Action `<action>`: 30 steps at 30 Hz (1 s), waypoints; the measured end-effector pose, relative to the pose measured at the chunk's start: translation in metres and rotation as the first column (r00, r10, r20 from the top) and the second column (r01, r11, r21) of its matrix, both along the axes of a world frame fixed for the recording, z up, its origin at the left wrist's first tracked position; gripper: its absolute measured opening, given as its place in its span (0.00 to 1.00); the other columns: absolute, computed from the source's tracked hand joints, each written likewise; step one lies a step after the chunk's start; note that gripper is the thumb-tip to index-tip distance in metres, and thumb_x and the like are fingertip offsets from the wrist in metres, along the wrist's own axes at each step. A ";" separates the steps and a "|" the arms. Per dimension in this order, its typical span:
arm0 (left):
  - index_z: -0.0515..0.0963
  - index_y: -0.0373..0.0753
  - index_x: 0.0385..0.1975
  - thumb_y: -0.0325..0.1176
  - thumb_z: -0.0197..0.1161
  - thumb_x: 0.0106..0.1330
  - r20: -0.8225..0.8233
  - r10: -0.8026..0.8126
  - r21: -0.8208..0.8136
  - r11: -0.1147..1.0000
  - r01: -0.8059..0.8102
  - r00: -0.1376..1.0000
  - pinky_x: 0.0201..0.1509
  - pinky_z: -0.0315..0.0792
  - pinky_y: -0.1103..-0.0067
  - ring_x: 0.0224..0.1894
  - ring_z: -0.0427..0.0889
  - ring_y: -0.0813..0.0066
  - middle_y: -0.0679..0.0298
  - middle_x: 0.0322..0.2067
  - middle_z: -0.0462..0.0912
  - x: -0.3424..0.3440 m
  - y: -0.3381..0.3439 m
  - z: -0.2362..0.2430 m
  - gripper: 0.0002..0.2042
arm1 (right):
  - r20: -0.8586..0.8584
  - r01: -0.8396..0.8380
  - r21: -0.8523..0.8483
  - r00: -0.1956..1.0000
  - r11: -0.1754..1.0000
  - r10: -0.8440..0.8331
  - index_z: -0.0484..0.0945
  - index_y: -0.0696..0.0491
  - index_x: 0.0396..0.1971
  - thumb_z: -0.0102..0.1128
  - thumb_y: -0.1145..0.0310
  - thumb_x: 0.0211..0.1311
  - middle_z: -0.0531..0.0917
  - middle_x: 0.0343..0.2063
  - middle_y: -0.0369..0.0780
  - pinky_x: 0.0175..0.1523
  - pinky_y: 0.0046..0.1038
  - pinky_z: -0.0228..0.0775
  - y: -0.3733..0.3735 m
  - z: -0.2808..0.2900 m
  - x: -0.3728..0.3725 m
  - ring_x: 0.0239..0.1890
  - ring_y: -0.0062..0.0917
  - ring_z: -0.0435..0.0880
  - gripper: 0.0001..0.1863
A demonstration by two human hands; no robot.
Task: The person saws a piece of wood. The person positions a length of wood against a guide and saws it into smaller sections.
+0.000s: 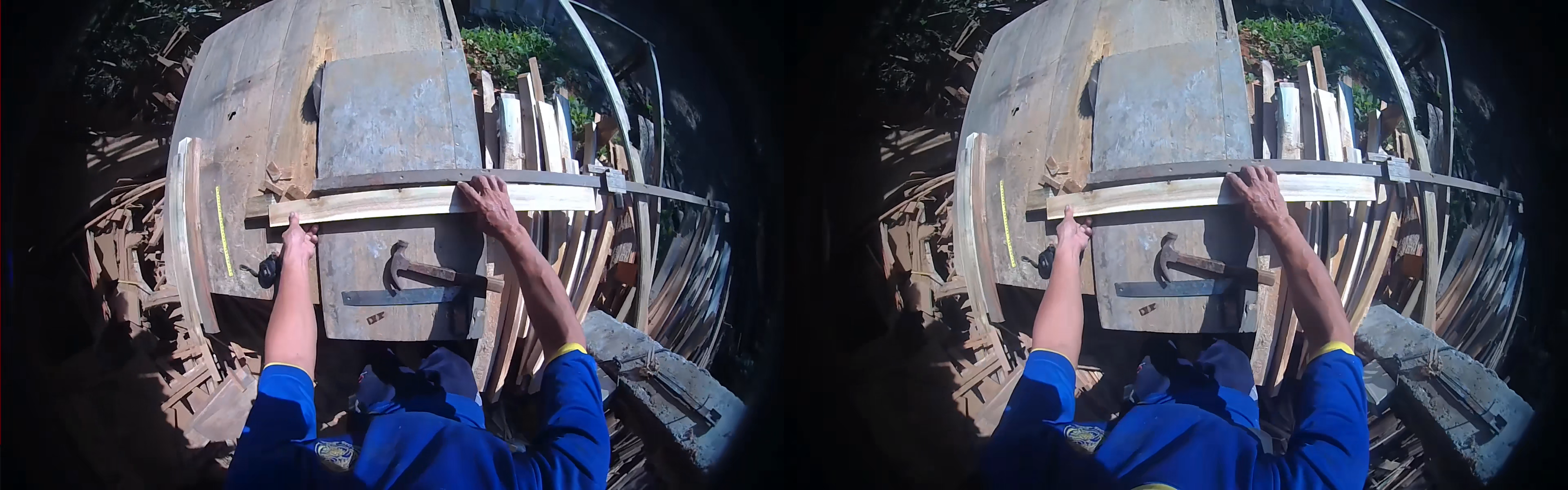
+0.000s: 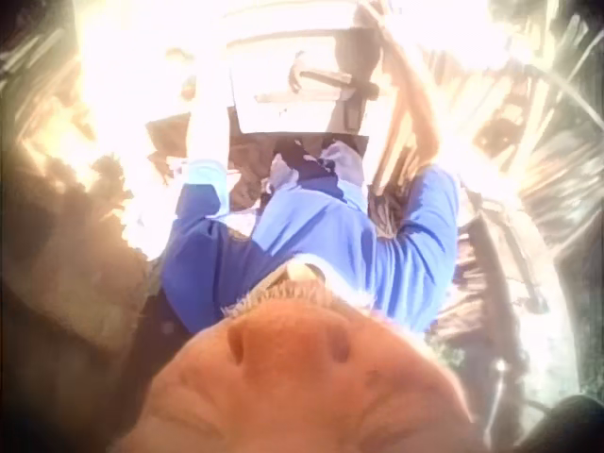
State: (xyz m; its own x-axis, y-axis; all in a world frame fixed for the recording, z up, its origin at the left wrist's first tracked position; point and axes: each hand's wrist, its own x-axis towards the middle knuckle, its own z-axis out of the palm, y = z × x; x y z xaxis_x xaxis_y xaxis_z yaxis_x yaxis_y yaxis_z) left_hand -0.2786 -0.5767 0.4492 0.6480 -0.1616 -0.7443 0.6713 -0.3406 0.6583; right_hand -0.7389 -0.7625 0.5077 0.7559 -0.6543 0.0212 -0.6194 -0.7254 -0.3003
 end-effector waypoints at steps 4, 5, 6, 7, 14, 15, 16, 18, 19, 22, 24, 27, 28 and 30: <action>0.75 0.45 0.49 0.56 0.55 0.75 -0.046 -0.044 -0.014 0.999 0.044 0.998 0.17 0.61 0.81 0.20 0.78 0.73 0.64 0.27 0.82 -0.015 -0.006 0.017 0.20 | 0.005 0.006 -0.086 1.000 0.996 -0.005 0.72 0.49 0.63 0.58 0.77 0.48 0.74 0.53 0.47 0.70 0.48 0.56 0.000 -0.007 0.000 0.61 0.44 0.70 0.35; 0.75 0.46 0.49 0.56 0.55 0.75 0.012 -0.034 0.011 0.999 0.034 0.999 0.17 0.62 0.81 0.19 0.78 0.74 0.64 0.28 0.82 -0.018 -0.008 0.021 0.19 | 0.042 -0.022 -0.109 0.999 0.994 0.027 0.73 0.49 0.63 0.58 0.77 0.48 0.74 0.52 0.47 0.70 0.48 0.57 0.000 -0.009 0.000 0.61 0.44 0.70 0.35; 0.75 0.46 0.50 0.56 0.55 0.75 -0.032 -0.053 -0.023 0.998 0.052 0.998 0.16 0.62 0.80 0.19 0.78 0.74 0.64 0.28 0.82 -0.020 -0.008 0.024 0.19 | 0.034 0.013 -0.116 0.999 0.993 -0.009 0.73 0.49 0.63 0.58 0.78 0.47 0.74 0.52 0.47 0.70 0.48 0.58 0.002 -0.010 0.000 0.61 0.45 0.70 0.36; 0.74 0.46 0.50 0.56 0.55 0.75 -0.019 -0.040 -0.021 0.999 0.040 0.999 0.16 0.62 0.80 0.19 0.79 0.74 0.64 0.28 0.83 -0.021 -0.009 0.026 0.19 | 0.040 0.018 -0.117 0.999 0.993 -0.013 0.73 0.48 0.63 0.58 0.78 0.47 0.74 0.53 0.47 0.69 0.48 0.58 0.002 -0.011 0.001 0.61 0.45 0.70 0.36; 0.73 0.48 0.52 0.56 0.56 0.74 0.009 -0.014 -0.006 1.000 0.014 1.000 0.16 0.62 0.81 0.20 0.80 0.74 0.65 0.30 0.83 -0.017 -0.010 0.022 0.20 | 0.080 0.044 -0.090 0.996 0.995 -0.037 0.73 0.47 0.63 0.62 0.79 0.45 0.74 0.53 0.47 0.68 0.48 0.60 0.003 -0.013 0.004 0.61 0.45 0.70 0.38; 0.73 0.48 0.53 0.56 0.56 0.74 -0.040 -0.032 -0.028 0.999 0.031 0.999 0.17 0.63 0.81 0.20 0.80 0.74 0.65 0.30 0.83 -0.016 -0.010 0.022 0.20 | 0.073 0.074 -0.058 0.995 0.996 -0.069 0.73 0.47 0.63 0.62 0.79 0.45 0.74 0.53 0.46 0.68 0.48 0.60 0.003 -0.012 0.005 0.61 0.45 0.70 0.38; 0.73 0.48 0.53 0.56 0.56 0.74 -0.048 -0.032 -0.028 0.999 0.031 0.998 0.17 0.63 0.81 0.20 0.80 0.74 0.65 0.30 0.83 -0.015 -0.010 0.021 0.20 | 0.072 0.074 -0.040 0.995 0.996 -0.071 0.73 0.47 0.63 0.62 0.79 0.45 0.74 0.53 0.46 0.68 0.48 0.60 0.003 -0.012 0.005 0.61 0.45 0.70 0.38; 0.73 0.49 0.53 0.56 0.56 0.74 -0.056 -0.034 -0.041 0.999 0.031 0.998 0.17 0.63 0.81 0.20 0.80 0.74 0.65 0.30 0.83 -0.014 -0.010 0.021 0.20 | 0.067 0.068 -0.035 0.996 0.997 -0.066 0.73 0.47 0.63 0.62 0.79 0.45 0.74 0.54 0.46 0.68 0.47 0.61 0.002 -0.011 0.004 0.61 0.45 0.70 0.37; 0.73 0.49 0.53 0.56 0.57 0.74 -0.057 -0.036 -0.052 0.998 0.033 0.998 0.17 0.64 0.82 0.21 0.81 0.74 0.65 0.30 0.83 -0.014 -0.010 0.021 0.20 | 0.063 0.063 -0.046 0.996 0.997 -0.060 0.74 0.47 0.62 0.62 0.79 0.46 0.74 0.54 0.46 0.68 0.47 0.61 0.002 -0.011 0.003 0.62 0.44 0.70 0.37; 0.73 0.49 0.52 0.57 0.58 0.73 -0.065 -0.034 -0.072 0.997 0.029 0.997 0.17 0.64 0.81 0.21 0.81 0.74 0.65 0.30 0.83 -0.014 -0.011 0.022 0.20 | 0.057 0.055 -0.086 0.997 0.995 -0.050 0.74 0.45 0.63 0.62 0.76 0.48 0.74 0.57 0.45 0.69 0.46 0.61 0.001 -0.010 0.001 0.63 0.44 0.70 0.36; 0.73 0.48 0.52 0.57 0.58 0.73 -0.066 -0.028 -0.077 0.997 0.022 0.997 0.17 0.65 0.81 0.21 0.81 0.74 0.65 0.30 0.83 -0.014 -0.011 0.022 0.21 | 0.079 0.069 -0.057 0.995 0.996 -0.065 0.74 0.44 0.63 0.61 0.75 0.49 0.74 0.58 0.44 0.69 0.45 0.61 0.001 -0.010 -0.001 0.64 0.43 0.70 0.35; 0.73 0.47 0.53 0.57 0.59 0.72 -0.082 -0.028 -0.082 0.996 0.021 0.996 0.17 0.65 0.81 0.21 0.81 0.73 0.64 0.29 0.83 -0.012 -0.009 0.021 0.21 | 0.097 0.100 0.025 0.990 0.995 -0.102 0.75 0.44 0.63 0.61 0.76 0.50 0.74 0.59 0.44 0.69 0.44 0.61 0.001 -0.010 -0.001 0.64 0.43 0.70 0.34; 0.73 0.46 0.53 0.57 0.59 0.72 -0.096 -0.036 -0.086 0.996 0.027 0.995 0.17 0.65 0.81 0.21 0.81 0.73 0.64 0.29 0.83 -0.010 -0.007 0.022 0.22 | 0.083 0.102 0.020 0.991 0.995 -0.103 0.75 0.45 0.62 0.61 0.76 0.50 0.74 0.59 0.44 0.69 0.44 0.61 0.001 -0.011 0.000 0.64 0.43 0.70 0.34; 0.73 0.43 0.53 0.57 0.58 0.72 -0.074 -0.062 -0.059 0.997 0.058 0.995 0.17 0.65 0.82 0.21 0.81 0.73 0.61 0.30 0.84 -0.005 -0.003 0.025 0.24 | 0.114 0.112 0.052 0.987 0.992 -0.117 0.75 0.46 0.63 0.61 0.79 0.47 0.73 0.62 0.45 0.70 0.44 0.61 0.000 -0.012 0.002 0.66 0.44 0.69 0.36</action>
